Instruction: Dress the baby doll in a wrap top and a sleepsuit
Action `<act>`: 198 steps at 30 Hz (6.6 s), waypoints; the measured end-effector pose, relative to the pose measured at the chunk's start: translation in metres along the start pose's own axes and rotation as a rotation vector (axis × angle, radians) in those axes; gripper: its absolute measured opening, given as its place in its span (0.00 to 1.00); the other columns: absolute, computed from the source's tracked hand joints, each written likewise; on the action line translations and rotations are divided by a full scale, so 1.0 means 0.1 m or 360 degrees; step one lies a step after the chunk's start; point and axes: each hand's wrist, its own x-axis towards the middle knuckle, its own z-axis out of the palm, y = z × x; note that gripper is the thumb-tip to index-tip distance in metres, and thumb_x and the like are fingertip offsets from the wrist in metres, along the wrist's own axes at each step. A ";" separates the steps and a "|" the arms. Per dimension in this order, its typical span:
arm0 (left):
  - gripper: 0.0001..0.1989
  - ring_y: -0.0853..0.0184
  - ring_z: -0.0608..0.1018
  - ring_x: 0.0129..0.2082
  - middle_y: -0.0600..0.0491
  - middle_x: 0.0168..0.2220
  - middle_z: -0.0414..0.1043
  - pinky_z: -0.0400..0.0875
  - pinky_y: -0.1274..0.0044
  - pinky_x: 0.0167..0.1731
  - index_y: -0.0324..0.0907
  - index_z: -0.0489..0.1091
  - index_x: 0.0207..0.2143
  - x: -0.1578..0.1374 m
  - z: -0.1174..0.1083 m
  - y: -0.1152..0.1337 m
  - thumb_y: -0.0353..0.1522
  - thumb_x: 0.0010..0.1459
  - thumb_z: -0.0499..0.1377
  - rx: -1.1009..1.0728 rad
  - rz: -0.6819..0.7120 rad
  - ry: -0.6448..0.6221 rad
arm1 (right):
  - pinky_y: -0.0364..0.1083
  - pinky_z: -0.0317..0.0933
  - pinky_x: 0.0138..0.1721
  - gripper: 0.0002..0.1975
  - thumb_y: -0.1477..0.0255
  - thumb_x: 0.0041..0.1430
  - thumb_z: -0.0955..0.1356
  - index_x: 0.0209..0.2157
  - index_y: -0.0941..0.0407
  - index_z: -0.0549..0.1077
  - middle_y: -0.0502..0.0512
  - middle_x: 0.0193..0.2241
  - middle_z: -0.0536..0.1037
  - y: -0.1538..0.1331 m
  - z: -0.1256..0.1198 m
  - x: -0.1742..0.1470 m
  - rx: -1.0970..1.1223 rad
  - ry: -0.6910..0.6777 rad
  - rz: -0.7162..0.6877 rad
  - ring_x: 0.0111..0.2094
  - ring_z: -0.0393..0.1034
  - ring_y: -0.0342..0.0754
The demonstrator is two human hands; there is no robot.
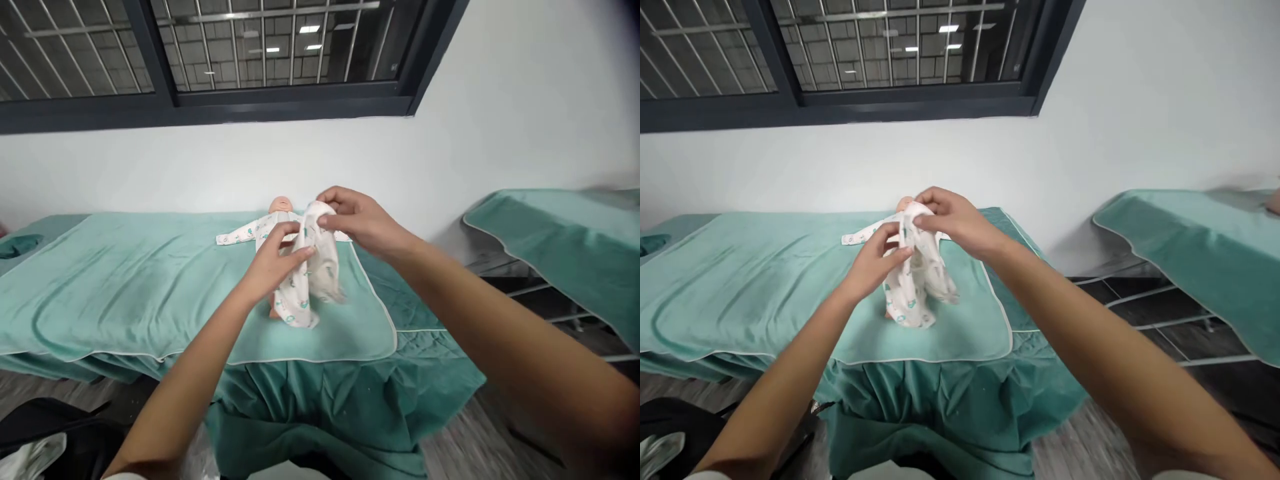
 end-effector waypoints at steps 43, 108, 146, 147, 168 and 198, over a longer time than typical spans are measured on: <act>0.24 0.61 0.81 0.36 0.45 0.39 0.80 0.74 0.72 0.37 0.37 0.75 0.45 -0.05 -0.10 -0.06 0.45 0.53 0.68 -0.0634 -0.0865 -0.0401 | 0.47 0.69 0.39 0.24 0.50 0.54 0.73 0.37 0.58 0.78 0.55 0.34 0.81 0.69 0.17 -0.13 0.0267 -0.0156 0.0323 0.36 0.75 0.49; 0.20 0.61 0.79 0.41 0.49 0.43 0.79 0.71 0.74 0.41 0.40 0.75 0.45 -0.21 0.11 -0.86 0.39 0.52 0.67 -0.0261 -0.1154 -0.0662 | 0.50 0.64 0.53 0.11 0.64 0.57 0.67 0.41 0.49 0.74 0.52 0.45 0.79 2.09 0.78 -1.05 0.0265 0.0894 0.0484 0.48 0.71 0.54; 0.19 0.59 0.76 0.46 0.52 0.46 0.77 0.68 0.72 0.45 0.46 0.72 0.49 0.49 0.34 -1.57 0.40 0.56 0.63 0.0785 -0.0567 -0.0158 | 0.46 0.60 0.40 0.05 0.69 0.54 0.65 0.28 0.50 0.62 0.48 0.28 0.67 2.83 -0.14 0.23 0.0051 0.1123 0.0337 0.35 0.61 0.48; 0.21 0.58 0.76 0.48 0.52 0.48 0.77 0.68 0.72 0.47 0.47 0.71 0.51 0.45 0.33 -1.56 0.40 0.55 0.64 0.0750 -0.0575 -0.0190 | 0.46 0.60 0.40 0.06 0.70 0.54 0.65 0.26 0.50 0.61 0.48 0.28 0.67 2.84 -0.15 0.25 0.0042 0.1122 0.0343 0.34 0.61 0.48; 0.18 0.69 0.71 0.26 0.57 0.28 0.67 0.63 0.77 0.27 0.44 0.65 0.34 0.54 -0.03 -1.85 0.43 0.48 0.67 -0.0485 -0.0685 0.0352 | 0.44 0.61 0.43 0.11 0.76 0.50 0.65 0.38 0.53 0.70 0.47 0.35 0.71 2.65 -0.06 0.29 0.0090 0.1034 0.0052 0.38 0.65 0.45; 0.20 0.67 0.76 0.25 0.53 0.27 0.75 0.68 0.77 0.25 0.38 0.76 0.35 0.48 -0.18 -2.04 0.39 0.42 0.75 -0.1072 -0.0744 -0.0030 | 0.42 0.55 0.24 0.17 0.62 0.53 0.74 0.25 0.53 0.63 0.45 0.21 0.64 2.17 0.03 0.80 0.0800 0.0247 0.0503 0.22 0.59 0.41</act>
